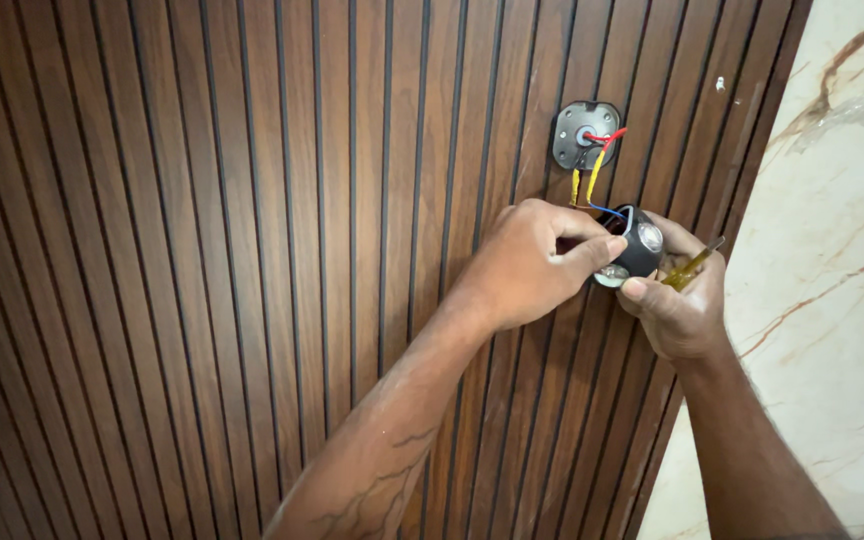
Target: The person connects electrical wires to a small circular light fixture and uses a screwdriver to secure the fixture base to a slatted wooden wall.
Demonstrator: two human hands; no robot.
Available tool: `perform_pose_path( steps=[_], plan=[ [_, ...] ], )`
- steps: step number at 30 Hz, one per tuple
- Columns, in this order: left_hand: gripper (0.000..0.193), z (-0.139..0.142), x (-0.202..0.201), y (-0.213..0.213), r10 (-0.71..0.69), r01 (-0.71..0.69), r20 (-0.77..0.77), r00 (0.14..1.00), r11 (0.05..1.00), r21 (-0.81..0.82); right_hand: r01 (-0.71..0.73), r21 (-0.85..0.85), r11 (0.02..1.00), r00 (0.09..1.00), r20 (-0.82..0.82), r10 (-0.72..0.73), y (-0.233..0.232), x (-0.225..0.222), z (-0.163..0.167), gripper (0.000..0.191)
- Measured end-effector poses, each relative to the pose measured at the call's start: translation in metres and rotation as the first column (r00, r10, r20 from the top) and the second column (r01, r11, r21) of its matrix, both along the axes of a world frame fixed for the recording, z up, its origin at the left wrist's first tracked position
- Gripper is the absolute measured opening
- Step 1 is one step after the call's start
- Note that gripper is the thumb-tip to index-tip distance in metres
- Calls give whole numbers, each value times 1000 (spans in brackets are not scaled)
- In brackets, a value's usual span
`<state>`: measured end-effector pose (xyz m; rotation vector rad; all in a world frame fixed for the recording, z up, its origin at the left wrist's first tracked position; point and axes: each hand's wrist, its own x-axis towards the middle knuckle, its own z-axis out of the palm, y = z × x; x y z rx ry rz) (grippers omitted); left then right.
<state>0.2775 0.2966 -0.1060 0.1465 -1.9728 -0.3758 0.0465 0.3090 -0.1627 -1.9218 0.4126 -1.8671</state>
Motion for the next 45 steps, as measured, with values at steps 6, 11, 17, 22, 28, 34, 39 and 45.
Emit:
perform_pose_path(
  steps=[6,11,17,22,28,34,39,45],
  plan=[
    [25,0,-4,0,-225,244,-94,970,895,374,6,3,1000,1000,4,-6,-2,1,-1,82],
    [21,2,-6,-2,-146,164,-75,986,870,464,22,-33,999,999,-23,-23,-1,2,0,84],
    [18,11,0,-10,16,-51,132,991,963,266,42,-74,996,996,-77,-48,4,13,-2,87],
    [12,17,25,-2,110,-101,210,972,993,-54,36,-82,996,994,-101,-44,11,35,-12,86],
    [19,13,67,17,-26,-52,290,957,965,257,0,-78,997,997,-78,-7,17,70,-17,86],
    [21,3,71,9,-81,72,182,980,996,55,21,-86,996,997,-76,-28,13,71,-15,88],
    [25,-15,55,-18,-87,85,10,996,992,95,30,-50,998,998,-58,-33,-5,43,-15,89],
    [77,-34,32,-50,-136,197,-220,966,939,283,8,-62,998,999,-45,-10,-30,31,-15,90]
  ],
)
